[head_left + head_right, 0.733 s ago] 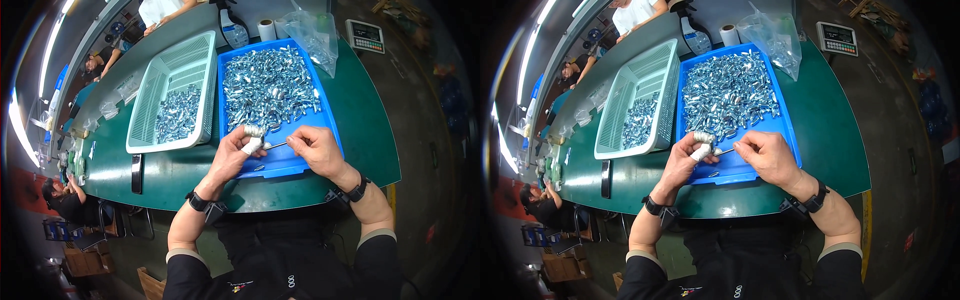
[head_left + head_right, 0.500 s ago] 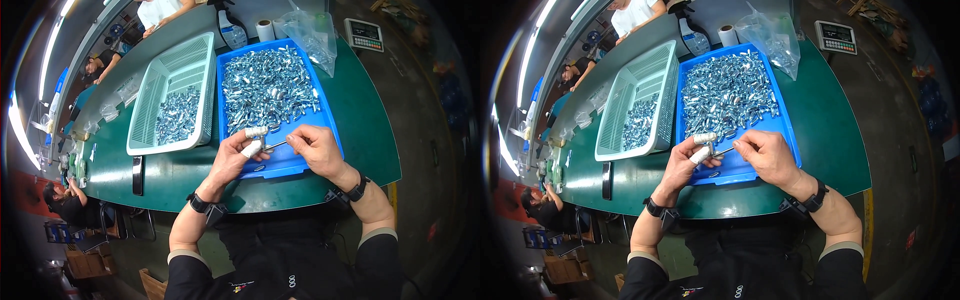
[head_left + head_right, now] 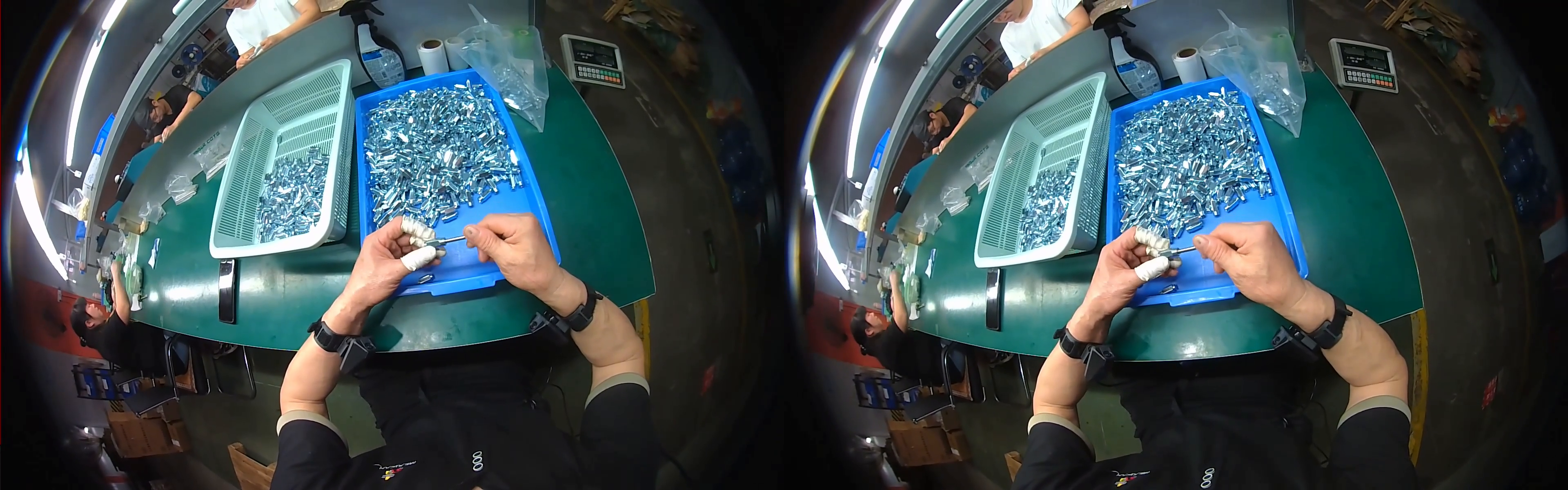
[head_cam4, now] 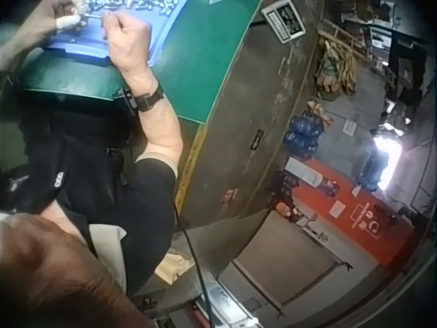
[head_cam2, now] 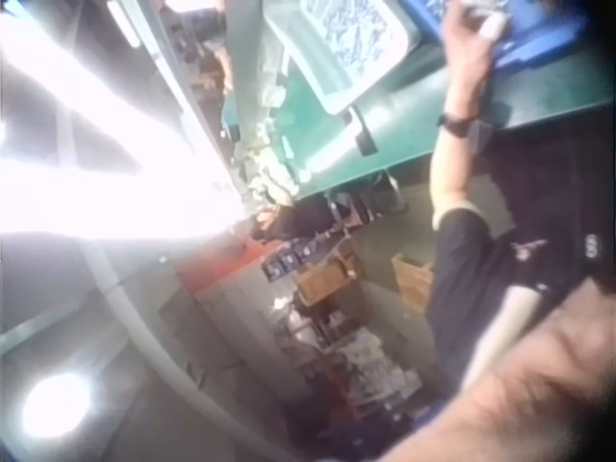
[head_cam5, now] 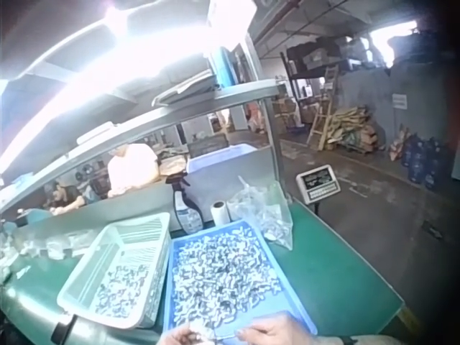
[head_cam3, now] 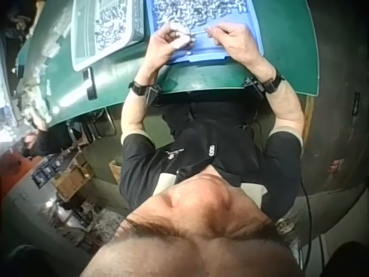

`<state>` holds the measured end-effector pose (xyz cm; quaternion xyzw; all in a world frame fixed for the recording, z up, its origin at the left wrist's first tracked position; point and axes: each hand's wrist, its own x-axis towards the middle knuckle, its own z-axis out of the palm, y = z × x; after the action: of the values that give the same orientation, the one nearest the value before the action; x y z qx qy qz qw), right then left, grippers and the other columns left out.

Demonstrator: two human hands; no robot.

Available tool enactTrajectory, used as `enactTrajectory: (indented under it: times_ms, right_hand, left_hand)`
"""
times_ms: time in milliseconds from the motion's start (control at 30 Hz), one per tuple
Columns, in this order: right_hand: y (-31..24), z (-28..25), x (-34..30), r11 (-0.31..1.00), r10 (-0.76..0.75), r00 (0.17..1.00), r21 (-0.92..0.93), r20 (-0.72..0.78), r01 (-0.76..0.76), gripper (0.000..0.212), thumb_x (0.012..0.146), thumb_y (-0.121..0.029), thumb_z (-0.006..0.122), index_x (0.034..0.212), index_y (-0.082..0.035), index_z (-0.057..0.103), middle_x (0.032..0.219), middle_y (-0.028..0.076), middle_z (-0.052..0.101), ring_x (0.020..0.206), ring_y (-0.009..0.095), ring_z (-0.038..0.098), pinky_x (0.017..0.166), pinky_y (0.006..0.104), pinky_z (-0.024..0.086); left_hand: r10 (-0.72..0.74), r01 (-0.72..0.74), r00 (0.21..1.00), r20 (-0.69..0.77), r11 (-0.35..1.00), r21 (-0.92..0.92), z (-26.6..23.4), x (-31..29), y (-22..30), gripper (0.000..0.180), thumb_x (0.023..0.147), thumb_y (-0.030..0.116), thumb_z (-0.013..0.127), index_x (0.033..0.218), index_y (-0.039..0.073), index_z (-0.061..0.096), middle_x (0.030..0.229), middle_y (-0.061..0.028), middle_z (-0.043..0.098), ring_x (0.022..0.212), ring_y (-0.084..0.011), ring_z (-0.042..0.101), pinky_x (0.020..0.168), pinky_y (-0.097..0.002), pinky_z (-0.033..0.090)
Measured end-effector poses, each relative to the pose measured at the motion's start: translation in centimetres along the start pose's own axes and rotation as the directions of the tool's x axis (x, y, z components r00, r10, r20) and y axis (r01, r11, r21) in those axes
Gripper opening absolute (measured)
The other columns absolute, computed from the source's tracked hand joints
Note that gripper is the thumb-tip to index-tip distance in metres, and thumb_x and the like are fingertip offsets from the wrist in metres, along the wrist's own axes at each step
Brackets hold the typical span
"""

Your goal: The person picks up a metal rod and a small metal component from a blue tray, fits the component onto the rod, and places the assembled unit into a white basket.

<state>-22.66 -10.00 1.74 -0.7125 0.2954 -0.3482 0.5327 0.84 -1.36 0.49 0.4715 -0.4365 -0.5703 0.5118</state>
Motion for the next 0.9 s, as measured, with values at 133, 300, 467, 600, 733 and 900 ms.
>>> enactTrajectory:
  times_ms: [133, 300, 467, 600, 733, 900]
  right_hand:
    - [0.2, 0.0, 0.1, 0.999, 0.019, 0.982, -0.037, 0.187, -0.012, 0.04, 0.103, -0.032, 0.068, 0.08, 0.001, 0.072, 0.06, 0.007, 0.063, 0.055, 0.011, 0.057, 0.051, 0.031, 0.044]
    - [0.0, 0.2, 0.2, 1.0, 0.023, 0.984, 0.005, 0.178, -0.025, 0.041, 0.104, -0.033, 0.066, 0.08, 0.001, 0.073, 0.06, 0.005, 0.063, 0.055, 0.01, 0.057, 0.052, 0.0302, 0.044]
    - [0.3, -0.7, 0.1, 0.989, 0.06, 0.995, 0.128, 0.083, -0.07, 0.043, 0.105, -0.033, 0.066, 0.078, 0.001, 0.072, 0.06, 0.002, 0.062, 0.057, 0.008, 0.055, 0.053, 0.0281, 0.043]
    - [-0.4, -1.0, 0.4, 0.975, 0.099, 0.995, 0.202, -0.005, -0.096, 0.043, 0.105, -0.033, 0.065, 0.079, 0.001, 0.071, 0.061, 0.001, 0.061, 0.059, 0.007, 0.053, 0.055, 0.0264, 0.043]
    - [-0.2, -0.9, 0.2, 0.977, 0.112, 0.994, 0.185, -0.007, -0.109, 0.043, 0.105, -0.033, 0.065, 0.078, 0.0, 0.07, 0.061, 0.001, 0.061, 0.059, 0.007, 0.053, 0.055, 0.0263, 0.043]
    - [0.0, -0.8, 0.3, 0.981, 0.111, 0.994, 0.161, 0.003, -0.11, 0.042, 0.105, -0.032, 0.066, 0.078, 0.0, 0.07, 0.062, 0.001, 0.061, 0.059, 0.007, 0.054, 0.055, 0.0259, 0.042]
  left_hand:
    - [-0.008, 0.004, 0.999, 0.034, 0.994, 0.106, 0.2, -0.2, -0.2, 0.021, 0.095, -0.004, 0.071, 0.113, 0.001, 0.062, 0.106, -0.0085, 0.072, 0.101, -0.0197, 0.073, 0.089, -0.0345, 0.061]
    - [0.109, -0.101, 0.994, -0.023, 0.968, 0.227, 0.5, -0.9, -0.1, 0.02, 0.094, -0.002, 0.074, 0.111, 0.0, 0.064, 0.105, -0.0081, 0.072, 0.098, -0.0178, 0.072, 0.089, -0.0329, 0.059]
    - [0.424, -0.272, 0.904, -0.048, 0.658, 0.702, 0.3, -2.4, 4.5, 0.017, 0.091, 0.002, 0.077, 0.106, 0.001, 0.07, 0.103, -0.0063, 0.074, 0.094, -0.0139, 0.071, 0.085, -0.0293, 0.056]
    - [0.795, -0.101, 0.603, -0.057, 0.147, 0.984, -3.9, -3.1, 8.9, 0.028, 0.087, 0.008, 0.081, 0.112, 0.003, 0.07, 0.102, -0.0093, 0.073, 0.091, -0.0244, 0.069, 0.085, -0.0381, 0.055]
    - [0.508, -0.105, 0.861, -0.002, 0.183, 0.977, -1.6, -3.1, 8.8, 0.035, 0.079, 0.018, 0.086, 0.107, 0.005, 0.072, 0.1, -0.0111, 0.071, 0.092, -0.0306, 0.066, 0.084, -0.0411, 0.052]
    - [0.039, -0.393, 0.919, 0.393, 0.173, 0.903, -0.9, -0.4, 4.7, 0.037, 0.08, 0.031, 0.084, 0.105, 0.006, 0.071, 0.095, -0.0112, 0.069, 0.093, -0.0334, 0.065, 0.081, -0.0429, 0.053]
